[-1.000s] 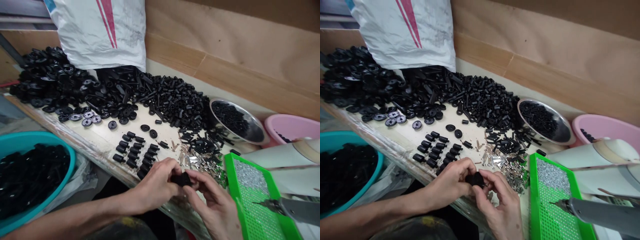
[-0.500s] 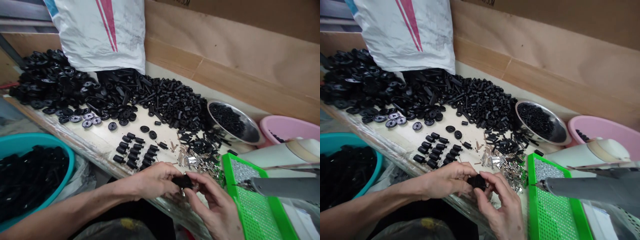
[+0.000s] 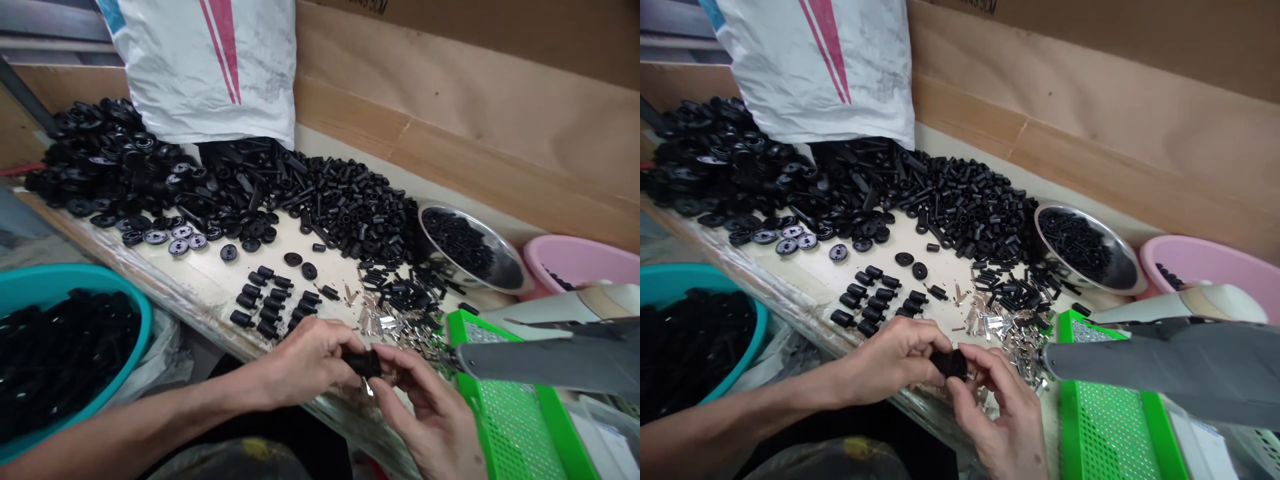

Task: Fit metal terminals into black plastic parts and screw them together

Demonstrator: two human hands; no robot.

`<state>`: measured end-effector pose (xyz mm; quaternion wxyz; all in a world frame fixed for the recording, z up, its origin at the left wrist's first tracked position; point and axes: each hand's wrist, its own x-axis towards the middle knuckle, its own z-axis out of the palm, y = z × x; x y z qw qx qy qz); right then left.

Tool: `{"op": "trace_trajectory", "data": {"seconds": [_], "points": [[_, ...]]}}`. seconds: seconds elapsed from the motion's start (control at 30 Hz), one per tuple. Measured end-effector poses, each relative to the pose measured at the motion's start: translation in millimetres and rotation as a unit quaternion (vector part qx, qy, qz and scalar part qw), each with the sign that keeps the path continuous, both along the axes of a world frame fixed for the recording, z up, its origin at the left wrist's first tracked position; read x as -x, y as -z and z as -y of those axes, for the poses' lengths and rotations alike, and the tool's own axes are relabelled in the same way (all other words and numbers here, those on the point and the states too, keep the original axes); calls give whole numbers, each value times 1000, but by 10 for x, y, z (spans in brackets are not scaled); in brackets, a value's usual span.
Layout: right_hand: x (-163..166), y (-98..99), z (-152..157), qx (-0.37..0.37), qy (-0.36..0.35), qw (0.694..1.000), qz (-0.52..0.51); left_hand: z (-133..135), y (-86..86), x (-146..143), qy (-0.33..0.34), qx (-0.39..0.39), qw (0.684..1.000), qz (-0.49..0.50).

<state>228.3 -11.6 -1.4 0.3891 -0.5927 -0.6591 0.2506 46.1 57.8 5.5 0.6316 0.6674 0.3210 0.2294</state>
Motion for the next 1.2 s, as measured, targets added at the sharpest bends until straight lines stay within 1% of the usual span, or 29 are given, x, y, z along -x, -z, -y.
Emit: {"op": "trace_trajectory", "data": {"seconds": [0.07,0.1,0.13,0.17,0.27,0.3,0.33,0.37,0.4,0.47,0.5,0.57,0.67,0.7,0.73,0.87,0.9,0.93,0.97,1.07,1.1,1.13,1.17,1.2], "points": [[27,12,-10,10,15,1000,-20,25,-2,-20,-80,-83,993,-22],[40,16,-16,14,20,999,-27,26,1,-26,-94,-102,990,-29],[49,18,-22,14,22,999,-28,16,4,-24,-85,-103,990,-33],[56,18,-27,11,21,999,-27,-3,7,-15,-62,-94,993,-35],[52,12,-33,2,9,1000,-16,-76,5,35,52,-47,997,-22],[45,12,-33,1,5,1000,-13,-88,2,46,74,-30,997,-16],[38,14,-32,3,1,1000,-10,-88,-2,48,74,-20,997,-12],[31,19,-31,4,-3,1000,-7,-76,-4,42,54,-21,998,-14],[24,24,-31,5,-4,1000,-6,-57,-5,28,20,-34,999,-21],[16,37,-35,5,-2,1000,-5,-15,0,-8,-53,-79,995,-39],[12,41,-38,4,0,1000,-4,-2,5,-23,-73,-94,992,-45],[6,43,-46,-1,-1,1000,4,-4,11,-34,-62,-93,992,-54],[-1,38,-47,-8,-8,1000,16,-44,0,-14,16,-46,998,-47],[-1,39,-43,-10,-8,1000,14,-50,-8,-8,30,-34,998,-39],[0,40,-38,-10,-5,1000,10,-48,-15,-8,25,-30,999,-34],[1,50,-12,-5,15,1000,-13,4,-12,-47,-79,-64,994,-30],[-3,49,-8,-4,14,1000,-15,8,-5,-54,-86,-60,994,-25],[-10,45,-6,-6,11,1000,-14,1,1,-55,-75,-43,996,-18],[-18,38,-5,-9,4,1000,-10,-14,3,-49,-47,-13,999,-9],[-36,14,-10,-23,-24,999,11,-77,-13,-7,66,90,994,10],[-36,10,-11,-25,-27,999,15,-87,-22,4,88,111,990,9],[-31,11,-11,-26,-25,999,16,-87,-29,8,91,118,989,5],[-23,16,-10,-22,-21,999,12,-75,-33,5,74,110,991,-2],[-12,26,-8,-17,-12,1000,4,-54,-33,-6,43,88,995,-13]]}}
